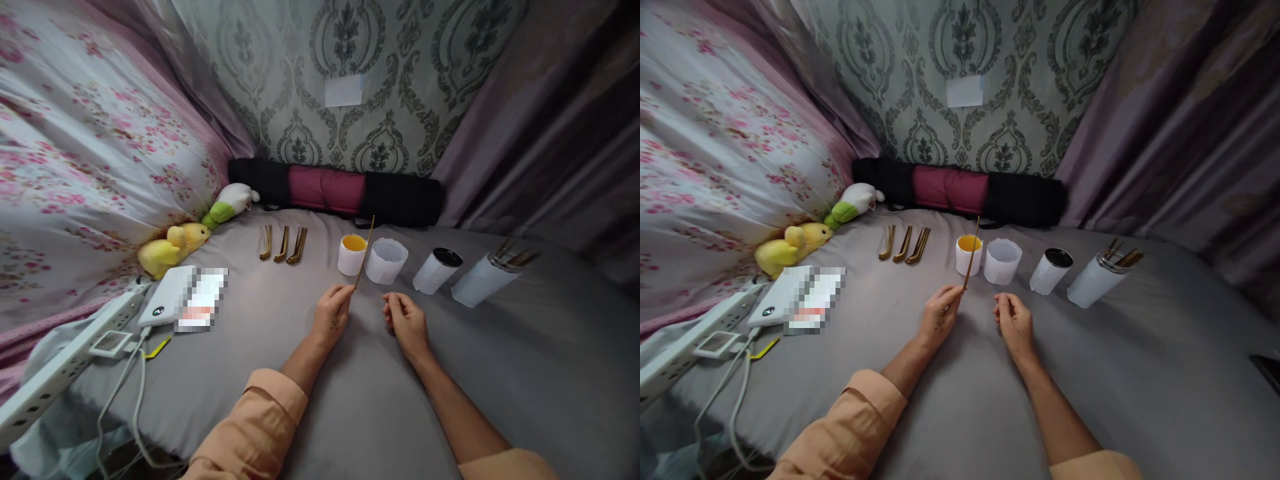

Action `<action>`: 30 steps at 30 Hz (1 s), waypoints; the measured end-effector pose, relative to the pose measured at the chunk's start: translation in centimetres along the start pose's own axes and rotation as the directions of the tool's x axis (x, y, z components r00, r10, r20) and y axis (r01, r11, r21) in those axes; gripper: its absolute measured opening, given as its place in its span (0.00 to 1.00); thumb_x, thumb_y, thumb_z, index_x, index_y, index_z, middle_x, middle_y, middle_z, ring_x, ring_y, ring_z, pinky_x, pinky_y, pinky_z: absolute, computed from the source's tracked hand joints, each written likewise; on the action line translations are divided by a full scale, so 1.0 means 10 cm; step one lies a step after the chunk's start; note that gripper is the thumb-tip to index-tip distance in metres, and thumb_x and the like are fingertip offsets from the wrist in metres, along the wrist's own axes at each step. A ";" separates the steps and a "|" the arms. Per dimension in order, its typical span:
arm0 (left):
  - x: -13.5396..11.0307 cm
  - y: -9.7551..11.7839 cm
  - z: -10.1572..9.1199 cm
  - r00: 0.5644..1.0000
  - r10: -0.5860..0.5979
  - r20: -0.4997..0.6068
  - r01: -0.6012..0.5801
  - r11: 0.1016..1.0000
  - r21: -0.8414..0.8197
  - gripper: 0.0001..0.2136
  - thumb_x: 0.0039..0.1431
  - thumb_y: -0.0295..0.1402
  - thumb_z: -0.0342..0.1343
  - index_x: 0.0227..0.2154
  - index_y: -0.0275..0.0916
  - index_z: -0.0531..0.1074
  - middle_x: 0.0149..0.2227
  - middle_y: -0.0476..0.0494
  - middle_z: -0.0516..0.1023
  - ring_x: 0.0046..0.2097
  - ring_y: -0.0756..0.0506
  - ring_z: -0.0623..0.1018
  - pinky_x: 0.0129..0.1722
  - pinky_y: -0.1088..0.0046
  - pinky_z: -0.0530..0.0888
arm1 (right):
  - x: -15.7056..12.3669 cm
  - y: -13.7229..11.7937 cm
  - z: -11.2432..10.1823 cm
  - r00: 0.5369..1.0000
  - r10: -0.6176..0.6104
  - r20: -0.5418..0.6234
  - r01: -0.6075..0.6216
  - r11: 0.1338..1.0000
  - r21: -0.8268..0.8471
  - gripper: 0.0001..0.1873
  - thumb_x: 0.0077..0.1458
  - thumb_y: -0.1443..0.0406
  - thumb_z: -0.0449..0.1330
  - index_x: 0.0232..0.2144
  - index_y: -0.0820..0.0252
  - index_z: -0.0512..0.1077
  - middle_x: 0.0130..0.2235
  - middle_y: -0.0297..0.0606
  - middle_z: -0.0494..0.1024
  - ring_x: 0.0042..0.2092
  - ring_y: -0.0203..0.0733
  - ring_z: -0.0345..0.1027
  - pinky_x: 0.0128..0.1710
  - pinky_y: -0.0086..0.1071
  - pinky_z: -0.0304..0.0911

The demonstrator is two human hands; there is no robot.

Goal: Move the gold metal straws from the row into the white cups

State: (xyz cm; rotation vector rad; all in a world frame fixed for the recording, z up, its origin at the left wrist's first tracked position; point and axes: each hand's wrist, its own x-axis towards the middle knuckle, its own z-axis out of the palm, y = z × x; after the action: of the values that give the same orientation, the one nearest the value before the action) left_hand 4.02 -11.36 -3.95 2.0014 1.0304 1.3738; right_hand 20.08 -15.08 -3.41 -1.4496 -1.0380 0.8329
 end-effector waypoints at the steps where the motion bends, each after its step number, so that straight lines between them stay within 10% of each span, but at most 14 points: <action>1: -0.01 -0.01 0.00 1.000 0.013 0.004 -0.013 1.000 0.018 0.13 0.59 0.29 0.44 0.43 0.39 0.70 0.39 0.41 0.72 0.40 0.50 0.71 0.41 0.75 0.67 | 0.00 -0.01 0.00 1.000 -0.011 0.003 0.011 1.000 -0.004 0.17 0.52 0.52 0.51 0.31 0.61 0.68 0.23 0.32 0.66 0.21 0.29 0.58 0.16 0.22 0.53; 30: -0.04 0.10 -0.01 0.924 0.092 0.370 -0.248 0.882 0.400 0.14 0.60 0.29 0.41 0.45 0.40 0.67 0.39 0.43 0.69 0.41 0.48 0.69 0.41 0.72 0.67 | -0.04 -0.09 0.02 0.996 -0.082 0.015 0.081 0.993 0.088 0.16 0.51 0.55 0.53 0.38 0.59 0.68 0.24 0.33 0.67 0.23 0.30 0.60 0.18 0.23 0.56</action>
State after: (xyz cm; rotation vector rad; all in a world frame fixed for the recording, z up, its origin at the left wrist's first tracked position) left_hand 4.18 -12.26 -3.36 2.6088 1.0881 0.8650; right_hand 19.62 -15.37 -2.55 -1.3196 -1.0550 0.8238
